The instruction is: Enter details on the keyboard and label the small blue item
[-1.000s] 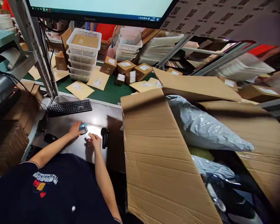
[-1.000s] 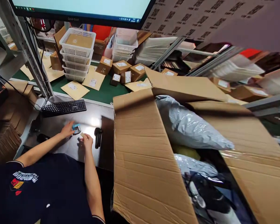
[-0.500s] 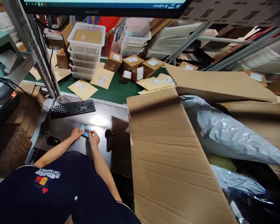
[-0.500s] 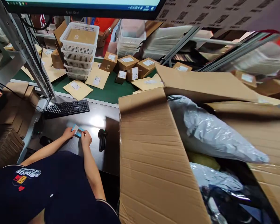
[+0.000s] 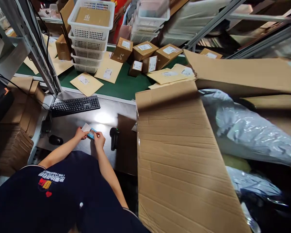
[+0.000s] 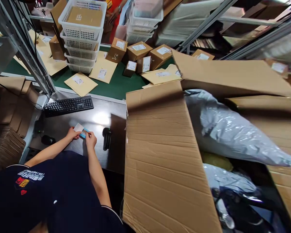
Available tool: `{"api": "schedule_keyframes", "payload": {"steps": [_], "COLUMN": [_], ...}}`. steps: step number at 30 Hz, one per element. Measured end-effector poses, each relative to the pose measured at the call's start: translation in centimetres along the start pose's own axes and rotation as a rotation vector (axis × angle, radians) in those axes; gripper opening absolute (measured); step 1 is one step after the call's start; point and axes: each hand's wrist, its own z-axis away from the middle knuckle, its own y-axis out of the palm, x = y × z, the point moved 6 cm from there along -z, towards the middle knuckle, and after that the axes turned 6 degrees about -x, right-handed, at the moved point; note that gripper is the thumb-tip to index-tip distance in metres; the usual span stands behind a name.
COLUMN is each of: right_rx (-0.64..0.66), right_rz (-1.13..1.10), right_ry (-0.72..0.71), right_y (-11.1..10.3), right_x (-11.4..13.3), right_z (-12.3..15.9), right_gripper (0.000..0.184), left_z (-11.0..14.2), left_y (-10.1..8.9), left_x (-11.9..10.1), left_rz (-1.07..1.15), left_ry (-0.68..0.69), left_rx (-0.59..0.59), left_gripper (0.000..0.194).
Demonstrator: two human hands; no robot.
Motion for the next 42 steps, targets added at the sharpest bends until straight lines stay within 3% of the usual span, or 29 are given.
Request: {"api": "schedule_keyframes", "payload": {"steps": [4, 8, 18, 25, 30, 36, 42], "right_rx": [-0.057, -0.058, 0.034, 0.015, 0.175, 0.148, 0.063], "right_rz": [0.024, 0.032, 0.172, 0.217, 0.103, 0.027, -0.143], "right_ry": [0.043, 0.06, -0.053, -0.137, -0.291, -0.227, -0.158], "right_y": [-0.6, -0.4, 0.0, -0.8, -0.4, -0.9, -3.8], "right_x": [0.0, 0.0, 0.7, 1.3, 2.1, 1.2, 2.6], "right_z": [0.0, 0.1, 0.6, -0.4, -1.6, -1.1, 1.7], "right_gripper": [0.03, 0.033, 0.026, 0.034, 0.03, 0.026, 0.04], "left_z": [0.6, 1.0, 1.7, 2.0, 1.9, 1.9, 4.3], "left_y": [-0.1, -0.2, -0.9, -0.9, -0.3, -0.3, -2.2], "left_x": [0.4, 0.7, -1.2, -1.1, -0.1, -0.6, -2.9], "left_rz": [0.014, -0.023, -0.232, -0.27, -0.175, -0.031, 0.079], "left_ry": [0.07, 0.174, 0.378, 0.394, 0.333, 0.322, 0.386], "left_rx": [0.05, 0.096, 0.038, 0.027, 0.083, 0.096, 0.188], "left_gripper": [0.059, 0.044, 0.024, 0.026, 0.031, 0.014, 0.02]}}
